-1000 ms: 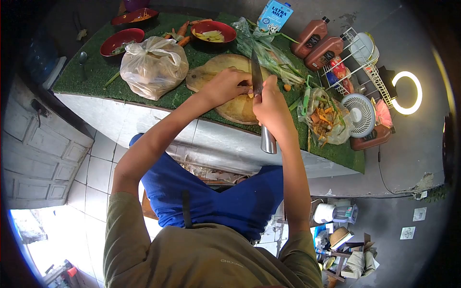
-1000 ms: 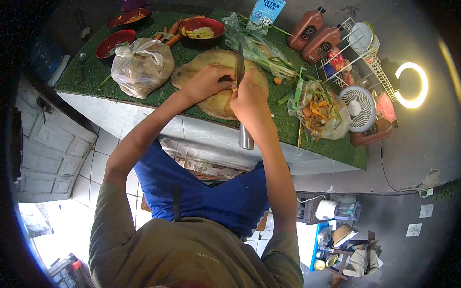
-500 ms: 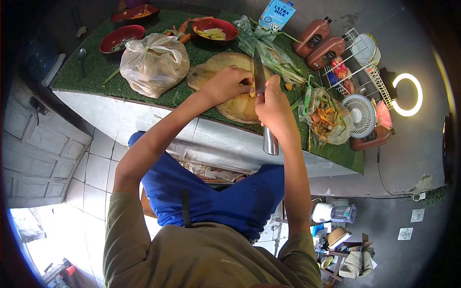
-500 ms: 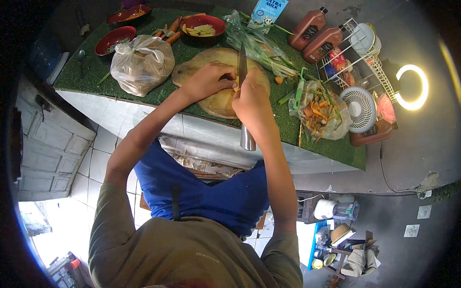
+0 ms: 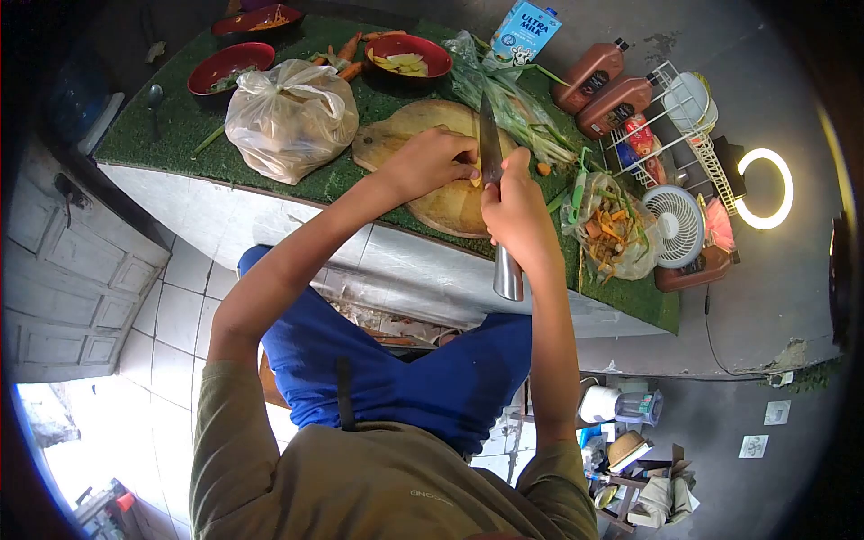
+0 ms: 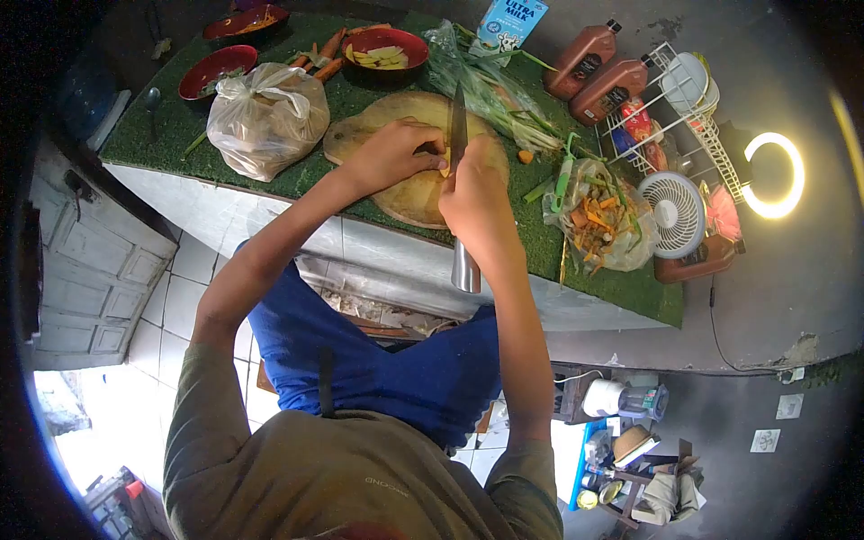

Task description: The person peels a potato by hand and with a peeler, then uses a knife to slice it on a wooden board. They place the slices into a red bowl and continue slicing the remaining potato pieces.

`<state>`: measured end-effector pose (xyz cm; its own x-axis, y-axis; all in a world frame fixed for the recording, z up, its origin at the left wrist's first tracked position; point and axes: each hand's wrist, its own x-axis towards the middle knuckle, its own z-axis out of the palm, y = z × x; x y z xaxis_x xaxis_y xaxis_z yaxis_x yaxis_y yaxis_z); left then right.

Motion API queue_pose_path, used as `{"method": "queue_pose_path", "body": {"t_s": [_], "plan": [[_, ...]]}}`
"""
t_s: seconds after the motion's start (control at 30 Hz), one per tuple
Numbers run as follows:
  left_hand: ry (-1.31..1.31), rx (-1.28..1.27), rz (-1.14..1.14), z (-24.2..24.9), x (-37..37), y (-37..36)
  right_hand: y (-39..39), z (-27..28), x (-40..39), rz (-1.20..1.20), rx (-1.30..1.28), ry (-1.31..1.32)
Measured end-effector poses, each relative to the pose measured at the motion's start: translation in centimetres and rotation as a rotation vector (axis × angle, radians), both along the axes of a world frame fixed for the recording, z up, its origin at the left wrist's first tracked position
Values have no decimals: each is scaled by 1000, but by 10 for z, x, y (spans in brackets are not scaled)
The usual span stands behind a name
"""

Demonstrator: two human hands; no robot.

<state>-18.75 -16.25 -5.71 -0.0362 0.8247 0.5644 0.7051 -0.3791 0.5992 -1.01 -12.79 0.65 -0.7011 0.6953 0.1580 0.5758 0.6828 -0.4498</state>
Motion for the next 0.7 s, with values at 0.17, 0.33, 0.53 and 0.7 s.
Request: {"method": "queue_pose_path", "body": {"t_s": [0.17, 0.33, 0.53, 0.7], "plan": [[-39, 6, -15, -2, -1, 2, -1, 3, 2, 26, -42, 11], [-55, 9, -25, -1, 0, 1, -1, 2, -1, 24, -31, 0], [-34, 14, -23, 0, 0, -1, -5, 9, -12, -41, -193, -13], [-39, -3, -32, 2, 0, 0, -3, 10, -13, -40, -218, -13]]}}
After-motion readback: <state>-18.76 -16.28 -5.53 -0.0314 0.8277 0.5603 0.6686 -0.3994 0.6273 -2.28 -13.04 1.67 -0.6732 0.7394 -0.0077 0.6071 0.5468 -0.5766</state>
